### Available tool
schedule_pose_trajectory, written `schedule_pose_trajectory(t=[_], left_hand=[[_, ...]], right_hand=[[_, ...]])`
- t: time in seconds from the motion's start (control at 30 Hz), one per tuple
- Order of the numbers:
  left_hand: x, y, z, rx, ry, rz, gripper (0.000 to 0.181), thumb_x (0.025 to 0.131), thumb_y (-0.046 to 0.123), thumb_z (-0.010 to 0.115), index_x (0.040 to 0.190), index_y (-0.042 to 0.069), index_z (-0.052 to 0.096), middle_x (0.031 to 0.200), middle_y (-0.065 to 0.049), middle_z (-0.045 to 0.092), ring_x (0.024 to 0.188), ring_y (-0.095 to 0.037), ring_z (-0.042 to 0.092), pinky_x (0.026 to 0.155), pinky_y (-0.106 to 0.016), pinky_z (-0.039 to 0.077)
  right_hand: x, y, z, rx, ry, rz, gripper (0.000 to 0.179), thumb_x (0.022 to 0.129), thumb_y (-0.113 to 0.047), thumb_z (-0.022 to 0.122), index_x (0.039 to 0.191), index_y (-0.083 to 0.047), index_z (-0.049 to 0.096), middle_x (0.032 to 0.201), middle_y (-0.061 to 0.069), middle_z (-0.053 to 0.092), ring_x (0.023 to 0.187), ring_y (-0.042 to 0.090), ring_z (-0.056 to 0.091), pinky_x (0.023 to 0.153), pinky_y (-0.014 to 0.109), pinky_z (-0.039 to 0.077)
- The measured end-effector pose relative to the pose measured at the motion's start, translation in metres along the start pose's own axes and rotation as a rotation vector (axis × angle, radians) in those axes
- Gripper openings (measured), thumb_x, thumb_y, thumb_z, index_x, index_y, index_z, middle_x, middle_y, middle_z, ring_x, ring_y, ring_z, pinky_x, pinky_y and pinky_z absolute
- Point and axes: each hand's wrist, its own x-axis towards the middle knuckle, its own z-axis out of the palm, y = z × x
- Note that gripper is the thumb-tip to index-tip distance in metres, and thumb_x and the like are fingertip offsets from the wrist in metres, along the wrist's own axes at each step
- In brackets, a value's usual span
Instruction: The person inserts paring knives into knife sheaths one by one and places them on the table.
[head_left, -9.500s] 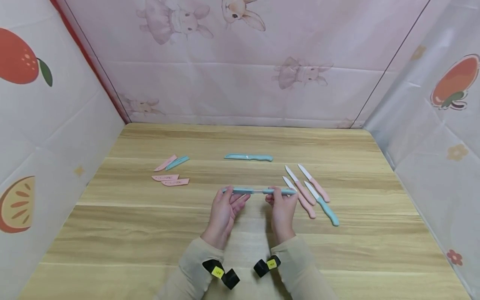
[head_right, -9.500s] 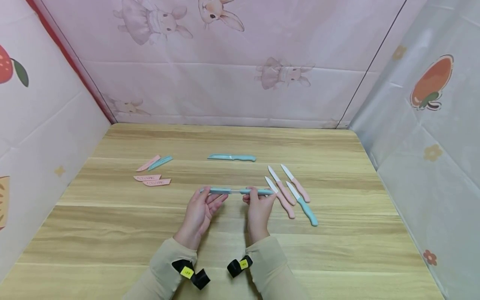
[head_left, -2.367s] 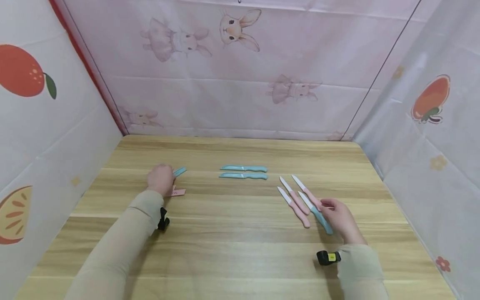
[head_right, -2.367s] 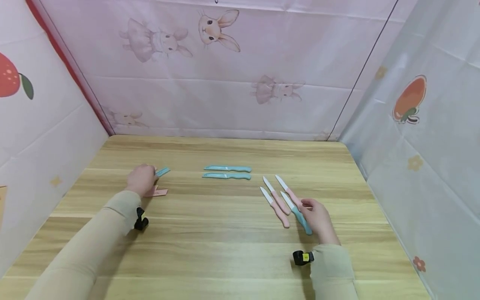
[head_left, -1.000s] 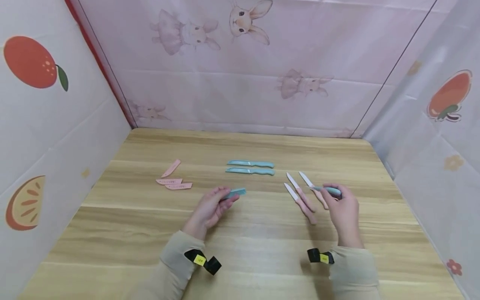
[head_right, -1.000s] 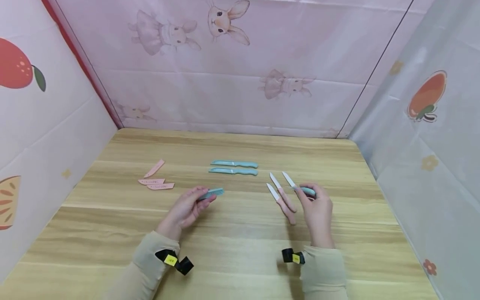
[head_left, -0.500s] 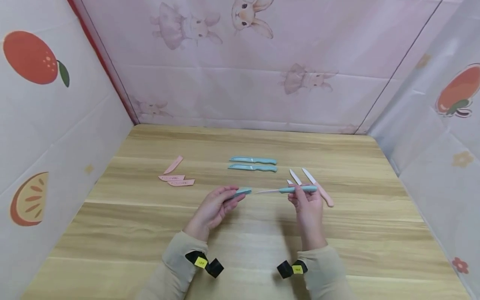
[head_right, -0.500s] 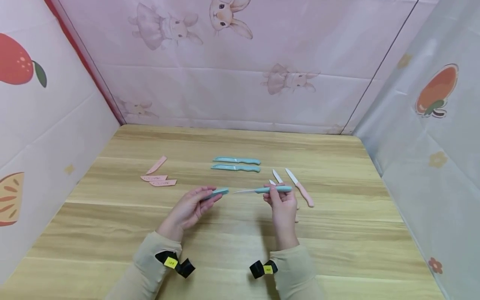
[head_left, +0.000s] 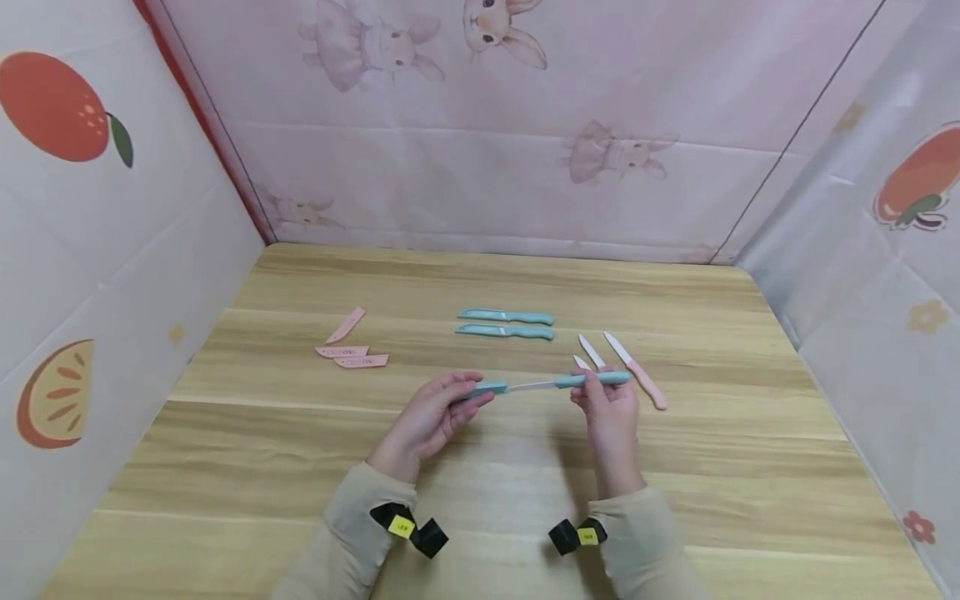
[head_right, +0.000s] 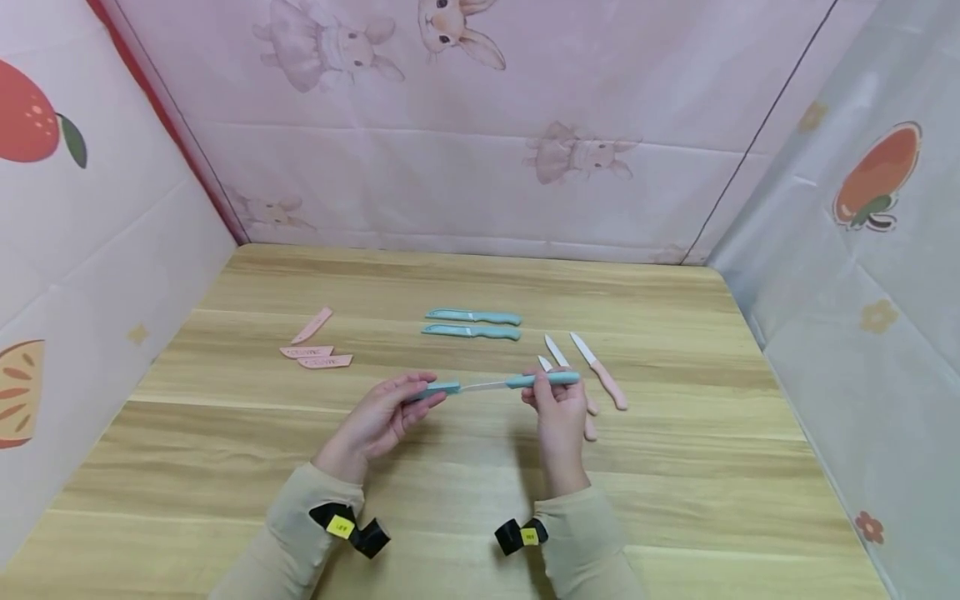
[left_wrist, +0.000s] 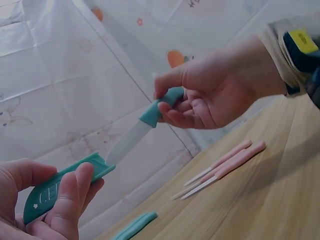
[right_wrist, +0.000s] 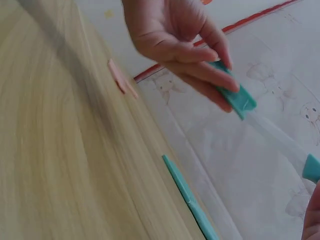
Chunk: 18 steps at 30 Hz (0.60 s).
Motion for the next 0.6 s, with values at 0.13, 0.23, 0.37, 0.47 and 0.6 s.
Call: schedule_pose_trajectory(t=[0.13,0.23,0.37,0.47,0.6], left_hand=[[0.001,-0.005,0.003,-0.096,0.032,-0.007,0.023,0.097,0.010,0.050,0.119,0.003,0.050,0.096,-0.008,0.066,0.086,-0.012,0.067,0.067,-0.015,0.053],[0.004,-0.012,0.008,-0.156,0.131,0.000,0.030,0.097,0.016,0.052,0.124,0.004,0.048,0.094,-0.006,0.069,0.087,-0.013,0.067,0.066,-0.016,0.053],[0.009,-0.018,0.015,-0.151,0.257,0.029,0.032,0.098,0.028,0.050,0.121,0.005,0.051,0.099,-0.004,0.069,0.093,-0.015,0.062,0.078,-0.022,0.049],[0.010,-0.020,0.019,-0.115,0.274,0.065,0.037,0.099,0.033,0.044,0.122,0.004,0.050,0.106,-0.006,0.066,0.100,-0.018,0.059,0.087,-0.028,0.047],[0.008,-0.023,0.021,-0.105,0.243,0.116,0.045,0.101,0.034,0.038,0.128,-0.001,0.044,0.110,-0.011,0.064,0.104,-0.021,0.061,0.090,-0.029,0.049]], right_hand=[[0.000,0.003,0.002,-0.029,0.021,0.039,0.010,0.095,0.001,0.044,0.100,-0.005,0.038,0.076,0.001,0.066,0.059,0.007,0.058,0.060,0.017,0.052],[-0.001,0.009,0.001,-0.001,0.037,0.039,0.015,0.095,0.002,0.044,0.107,-0.006,0.038,0.078,0.002,0.066,0.059,0.006,0.058,0.061,0.016,0.052],[-0.003,0.018,-0.001,0.050,0.042,0.019,0.009,0.095,0.000,0.046,0.102,-0.003,0.042,0.084,0.007,0.066,0.062,0.007,0.060,0.062,0.016,0.053],[-0.005,0.022,-0.002,0.061,0.031,0.028,0.004,0.096,-0.002,0.047,0.098,0.000,0.044,0.087,0.007,0.066,0.064,0.007,0.060,0.063,0.016,0.053],[-0.004,0.026,-0.002,0.078,0.038,0.067,0.007,0.096,-0.002,0.045,0.102,0.001,0.046,0.082,0.004,0.065,0.063,0.006,0.061,0.061,0.015,0.052]])
